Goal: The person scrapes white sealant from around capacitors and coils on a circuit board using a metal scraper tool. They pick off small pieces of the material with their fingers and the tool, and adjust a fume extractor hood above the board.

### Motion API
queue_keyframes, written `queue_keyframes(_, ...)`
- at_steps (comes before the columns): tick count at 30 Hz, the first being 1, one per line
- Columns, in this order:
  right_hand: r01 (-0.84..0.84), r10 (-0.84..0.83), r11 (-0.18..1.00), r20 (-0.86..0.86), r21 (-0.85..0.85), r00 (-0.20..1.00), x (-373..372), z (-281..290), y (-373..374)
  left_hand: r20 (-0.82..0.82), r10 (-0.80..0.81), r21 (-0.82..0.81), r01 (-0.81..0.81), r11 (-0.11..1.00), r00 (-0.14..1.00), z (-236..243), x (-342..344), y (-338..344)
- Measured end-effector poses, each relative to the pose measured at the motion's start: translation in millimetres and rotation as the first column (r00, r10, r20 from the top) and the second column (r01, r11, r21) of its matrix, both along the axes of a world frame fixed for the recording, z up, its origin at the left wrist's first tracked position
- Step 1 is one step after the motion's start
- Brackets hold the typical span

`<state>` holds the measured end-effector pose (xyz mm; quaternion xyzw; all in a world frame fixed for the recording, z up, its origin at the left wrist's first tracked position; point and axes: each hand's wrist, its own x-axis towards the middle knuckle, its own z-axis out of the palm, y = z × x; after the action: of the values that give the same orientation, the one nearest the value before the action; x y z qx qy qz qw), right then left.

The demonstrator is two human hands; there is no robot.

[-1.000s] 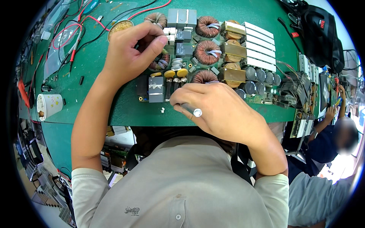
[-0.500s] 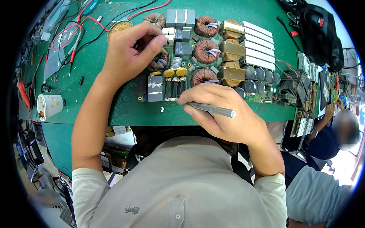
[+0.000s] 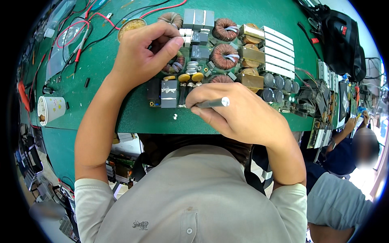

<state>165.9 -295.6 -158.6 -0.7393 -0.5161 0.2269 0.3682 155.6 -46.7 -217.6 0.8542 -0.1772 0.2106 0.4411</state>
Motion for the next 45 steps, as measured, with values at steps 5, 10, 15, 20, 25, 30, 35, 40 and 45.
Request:
queue_keyframes(5,0.012,-0.011,1.0,0.027,-0.025,1.0,-7.4,-2.2,1.0,-0.024,-0.007,-0.006,0.007,1.0,1.0,-0.4,0.7,-1.4)
queue_keyframes(10,-0.026,0.038,0.989,0.081,-0.143,0.996,-3.2,0.2,8.3,-0.059,0.018,0.0,-0.018,1.0,0.998,0.3,-1.2,-0.3)
queue_keyframes(15,0.122,-0.121,0.992,0.085,-0.006,0.989,-19.2,-5.2,-3.1,-0.054,0.0,0.005,0.0,1.0,0.999,3.0,-0.8,-0.9)
queue_keyframes(20,0.224,-0.226,0.974,0.079,0.042,0.971,-28.6,-12.5,-6.6,-0.056,0.002,-0.013,-0.003,1.0,0.998,-1.8,0.1,0.6)
queue_keyframes(25,0.301,-0.31,0.943,0.042,0.145,0.95,-36.2,-22.8,-16.5,-0.045,0.008,0.022,-0.007,1.0,0.999,0.7,-0.7,0.3)
queue_keyframes(30,0.459,-0.45,0.858,-0.094,0.229,0.888,-55.5,-39.2,-27.4,-0.038,0.006,0.003,-0.005,1.0,0.999,-1.5,0.5,-0.9)
queue_keyframes(35,0.57,-0.503,0.786,-0.289,0.239,0.814,-67.6,-60.9,-30.7,-0.052,0.023,0.001,-0.023,1.0,0.998,1.4,-1.1,-1.1)
queue_keyframes(40,0.599,-0.52,0.75,-0.31,0.279,0.796,-71.2,-66.0,-29.2,-0.06,0.042,-0.009,-0.043,0.999,0.997,1.9,-1.2,-1.8)
queue_keyframes(45,0.539,-0.491,0.784,-0.223,0.309,0.842,-69.5,-67.4,-30.0,-0.046,0.04,0.021,-0.039,0.999,0.998,4.4,-0.4,-2.3)
